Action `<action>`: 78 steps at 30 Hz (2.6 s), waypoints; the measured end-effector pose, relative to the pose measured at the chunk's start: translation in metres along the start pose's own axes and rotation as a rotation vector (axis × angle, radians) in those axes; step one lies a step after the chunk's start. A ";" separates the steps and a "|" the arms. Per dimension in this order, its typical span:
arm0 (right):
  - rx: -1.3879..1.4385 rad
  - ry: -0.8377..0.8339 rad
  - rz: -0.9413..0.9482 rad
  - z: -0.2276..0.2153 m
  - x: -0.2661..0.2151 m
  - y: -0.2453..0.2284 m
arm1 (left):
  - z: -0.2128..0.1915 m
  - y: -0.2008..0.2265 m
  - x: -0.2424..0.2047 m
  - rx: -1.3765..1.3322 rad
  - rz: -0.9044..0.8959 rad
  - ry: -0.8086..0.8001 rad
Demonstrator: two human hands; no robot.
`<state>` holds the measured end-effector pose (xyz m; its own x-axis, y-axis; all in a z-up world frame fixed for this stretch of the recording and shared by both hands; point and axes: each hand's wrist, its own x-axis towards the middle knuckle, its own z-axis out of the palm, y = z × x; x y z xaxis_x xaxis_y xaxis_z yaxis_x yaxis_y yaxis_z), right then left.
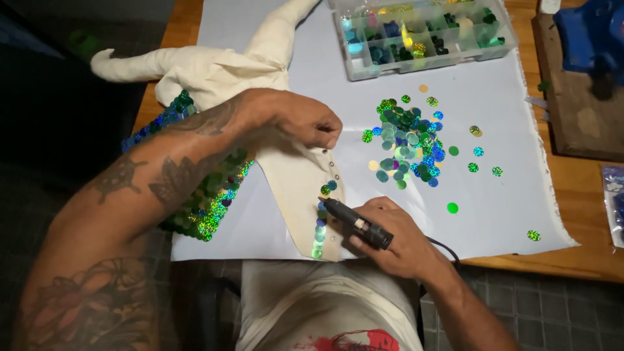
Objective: Decorating a white garment by gluing individual sequins using a hot glue gun
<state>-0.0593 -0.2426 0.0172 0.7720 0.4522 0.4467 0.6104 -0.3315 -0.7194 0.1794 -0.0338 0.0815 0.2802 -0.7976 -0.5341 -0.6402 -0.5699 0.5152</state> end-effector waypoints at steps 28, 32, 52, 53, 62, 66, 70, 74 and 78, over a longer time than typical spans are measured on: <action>0.064 -0.141 0.163 -0.009 0.007 -0.010 | 0.016 0.016 0.005 0.903 0.316 0.676; 0.219 -0.016 0.227 -0.007 -0.007 -0.001 | 0.047 0.042 -0.034 0.690 0.194 0.703; 0.531 0.645 0.244 0.004 -0.017 0.018 | 0.152 0.047 -0.059 0.375 0.140 0.777; 0.528 0.696 0.247 0.002 -0.015 0.015 | 0.151 0.047 -0.060 0.342 0.147 0.758; 0.428 0.826 0.252 -0.035 -0.019 0.022 | 0.129 0.070 -0.053 0.191 0.095 0.801; 0.153 0.867 0.335 -0.052 -0.029 0.029 | 0.121 0.072 -0.001 0.179 0.208 0.966; 0.323 0.935 0.355 -0.050 -0.032 0.033 | 0.110 0.074 0.046 0.253 0.104 0.842; 0.314 0.919 0.346 -0.048 -0.038 0.038 | 0.100 0.089 0.056 0.232 0.011 0.691; 0.291 0.910 0.334 -0.051 -0.034 0.029 | 0.093 0.091 0.057 0.174 0.038 0.643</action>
<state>-0.0589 -0.3101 0.0082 0.8113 -0.4705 0.3469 0.3652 -0.0555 -0.9293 0.0709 -0.1129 0.0354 0.5912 -0.8063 0.0161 -0.7493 -0.5418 0.3809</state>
